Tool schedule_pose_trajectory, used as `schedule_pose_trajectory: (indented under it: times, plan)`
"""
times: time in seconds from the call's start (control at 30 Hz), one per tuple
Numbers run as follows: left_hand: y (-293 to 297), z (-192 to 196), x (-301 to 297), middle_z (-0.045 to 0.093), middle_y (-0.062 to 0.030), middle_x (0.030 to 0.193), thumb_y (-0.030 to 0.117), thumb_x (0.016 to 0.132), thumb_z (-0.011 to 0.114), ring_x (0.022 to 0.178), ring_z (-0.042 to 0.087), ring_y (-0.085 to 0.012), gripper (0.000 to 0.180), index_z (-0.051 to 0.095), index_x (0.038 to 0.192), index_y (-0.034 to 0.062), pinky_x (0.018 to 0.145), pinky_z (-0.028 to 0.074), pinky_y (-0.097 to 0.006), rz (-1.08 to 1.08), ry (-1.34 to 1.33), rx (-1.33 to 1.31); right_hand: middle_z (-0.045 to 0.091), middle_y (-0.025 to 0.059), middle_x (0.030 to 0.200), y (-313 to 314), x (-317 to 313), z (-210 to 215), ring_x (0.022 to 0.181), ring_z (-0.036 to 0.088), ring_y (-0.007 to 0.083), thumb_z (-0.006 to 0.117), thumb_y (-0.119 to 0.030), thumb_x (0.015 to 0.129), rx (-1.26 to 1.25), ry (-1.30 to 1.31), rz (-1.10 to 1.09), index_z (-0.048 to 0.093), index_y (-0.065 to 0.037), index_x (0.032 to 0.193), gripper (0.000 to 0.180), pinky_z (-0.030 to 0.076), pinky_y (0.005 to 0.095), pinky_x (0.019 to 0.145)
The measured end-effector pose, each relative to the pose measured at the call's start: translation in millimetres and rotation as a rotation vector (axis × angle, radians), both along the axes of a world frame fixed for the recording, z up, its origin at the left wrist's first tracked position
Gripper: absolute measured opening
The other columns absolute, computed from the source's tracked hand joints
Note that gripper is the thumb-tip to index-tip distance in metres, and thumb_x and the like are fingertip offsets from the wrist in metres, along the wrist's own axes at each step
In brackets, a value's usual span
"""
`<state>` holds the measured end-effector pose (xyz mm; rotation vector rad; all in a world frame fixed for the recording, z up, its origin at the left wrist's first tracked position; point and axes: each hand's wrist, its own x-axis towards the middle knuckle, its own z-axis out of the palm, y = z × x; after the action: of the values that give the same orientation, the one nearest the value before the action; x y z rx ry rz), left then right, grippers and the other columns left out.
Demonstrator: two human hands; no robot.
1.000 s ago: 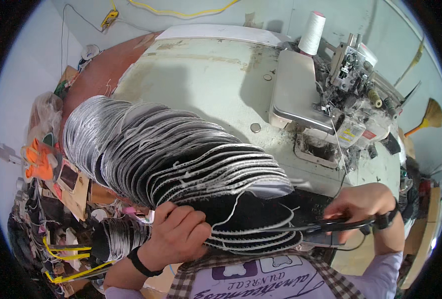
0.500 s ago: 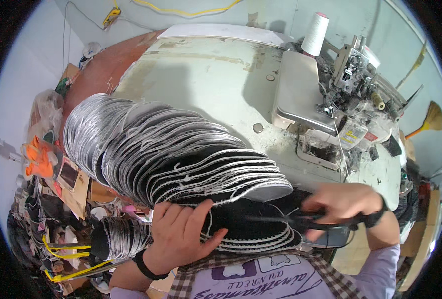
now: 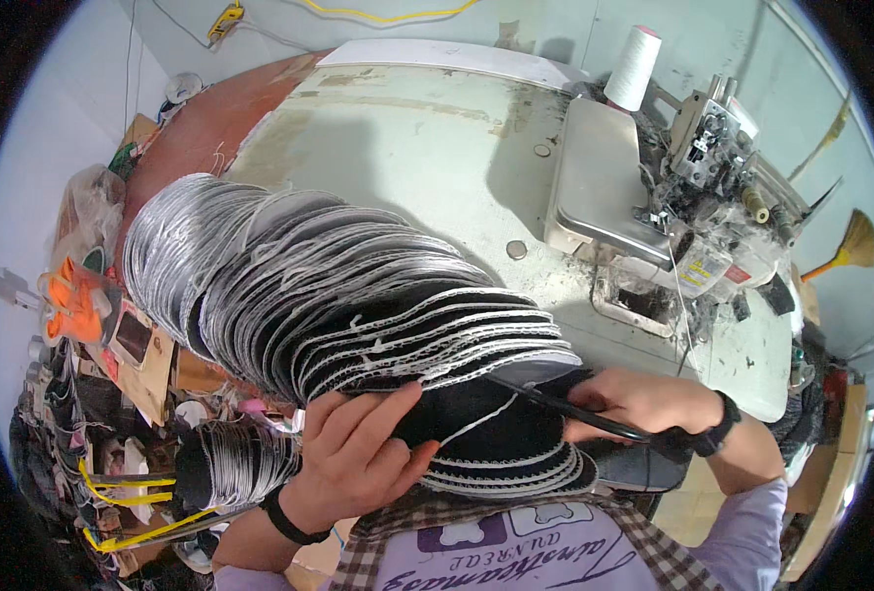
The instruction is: Trimming the excess edges of a large stack of shoe upper components using a pair of scissors.
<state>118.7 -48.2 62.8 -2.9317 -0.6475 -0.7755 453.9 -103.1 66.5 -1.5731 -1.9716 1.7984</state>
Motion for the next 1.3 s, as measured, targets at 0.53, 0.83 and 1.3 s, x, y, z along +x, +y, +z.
schedule_pose_trajectory:
  times: [0.53, 0.83, 1.3]
  plan:
    - [-4, 17, 1, 0.063, -0.004, 0.087, 0.037, 0.07, 0.081, 0.079, 0.057, -0.0212, 0.037, 0.055, 0.069, 0.0112, 0.078, 0.038, -0.039, 0.124, 0.012, -0.165, 0.061, 0.0159, 0.067, 8, 3, 48, 0.061, 0.058, 0.0302, 0.07, -0.056, 0.085, -0.036, -0.014, 0.281, 0.066, -0.003, 0.084, 0.053, 0.042, 0.0411, 0.057]
    - [-2, 23, 11, 0.055, 0.0001, 0.068, 0.024, 0.081, 0.075, 0.063, 0.051, -0.0172, 0.045, 0.064, 0.119, 0.0026, 0.074, 0.037, -0.034, 0.143, -0.001, -0.128, 0.063, 0.0197, 0.082, 24, -15, 23, 0.079, 0.06, 0.0295, 0.036, -0.076, 0.092, -0.174, -0.069, 0.205, 0.063, 0.001, 0.096, 0.081, 0.047, 0.0416, 0.074]
    - [1, 18, -7, 0.058, -0.008, 0.103, 0.006, 0.058, 0.072, 0.09, 0.058, -0.027, 0.023, 0.068, 0.08, 0.0096, 0.074, 0.048, -0.037, 0.188, -0.091, -0.095, 0.057, 0.0043, 0.071, 14, 13, 53, 0.069, 0.049, 0.0115, 0.058, -0.059, 0.092, -0.297, -0.002, 0.235, 0.062, -0.004, 0.093, 0.055, 0.041, 0.0317, 0.06]
